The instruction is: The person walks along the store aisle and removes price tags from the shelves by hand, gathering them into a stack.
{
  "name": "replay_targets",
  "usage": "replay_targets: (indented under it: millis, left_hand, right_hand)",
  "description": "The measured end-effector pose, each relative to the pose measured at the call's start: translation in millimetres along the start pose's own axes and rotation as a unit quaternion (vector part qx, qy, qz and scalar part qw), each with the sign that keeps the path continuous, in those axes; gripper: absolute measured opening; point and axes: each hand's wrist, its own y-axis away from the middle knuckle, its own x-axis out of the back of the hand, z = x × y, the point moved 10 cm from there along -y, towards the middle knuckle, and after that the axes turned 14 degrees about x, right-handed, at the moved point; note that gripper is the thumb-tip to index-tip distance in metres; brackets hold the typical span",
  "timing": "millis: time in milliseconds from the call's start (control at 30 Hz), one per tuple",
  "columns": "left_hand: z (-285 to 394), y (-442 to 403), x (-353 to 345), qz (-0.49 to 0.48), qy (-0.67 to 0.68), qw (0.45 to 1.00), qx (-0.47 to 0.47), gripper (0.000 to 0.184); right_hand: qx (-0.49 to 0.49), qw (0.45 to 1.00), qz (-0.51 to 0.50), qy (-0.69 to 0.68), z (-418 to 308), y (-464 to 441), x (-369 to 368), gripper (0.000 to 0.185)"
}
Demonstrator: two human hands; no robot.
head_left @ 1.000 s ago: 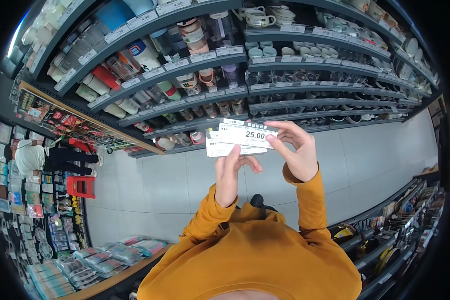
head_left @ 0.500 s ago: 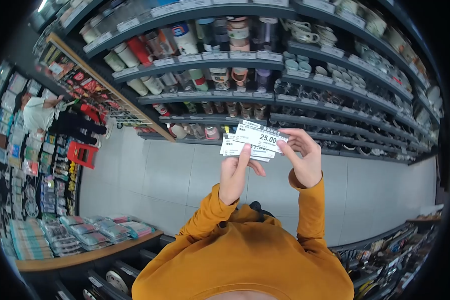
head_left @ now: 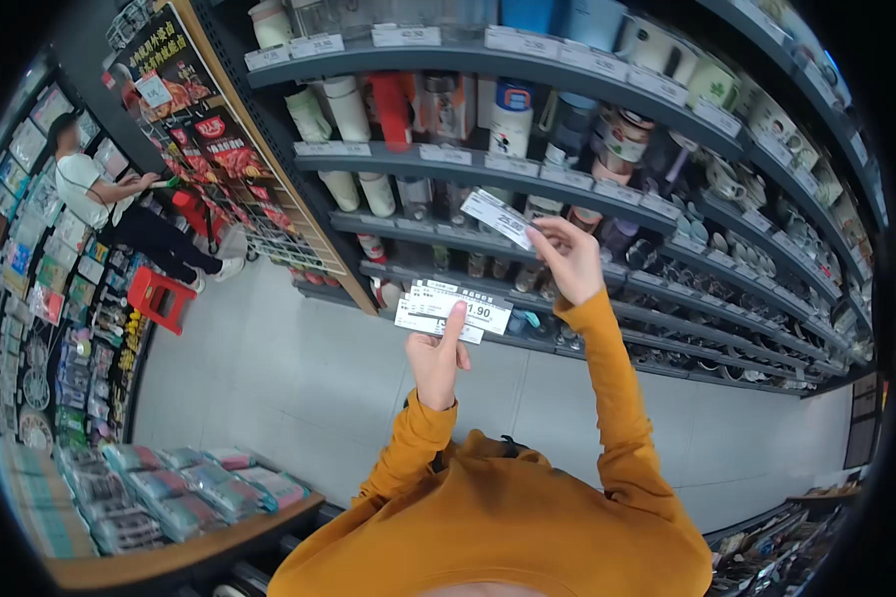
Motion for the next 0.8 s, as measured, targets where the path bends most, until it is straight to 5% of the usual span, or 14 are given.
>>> replay_targets:
  millis: [100, 400, 633, 800]
  left_hand:
    - [37, -43, 42, 0.008, 0.031, 0.999, 0.006, 0.017]
    - [106, -129, 107, 0.025, 0.014, 0.999, 0.016, 0.011]
    - [124, -166, 120, 0.004, 0.036, 0.999, 0.027, 0.012]
    - [125, -179, 115, -0.021, 0.036, 0.998, 0.039, 0.013]
  right_hand:
    - [0.061, 0.992, -0.026, 0.102, 14, -81, -75, 0.021]
    - [0.015, 0.949, -0.103, 0.299, 88, -212, -191, 0.017]
    - [-0.042, 0.958, -0.164, 0.232, 109, -212, -210, 0.019]
    - [-0.030, 0.966, -0.119, 0.226, 105, -215, -200, 0.018]
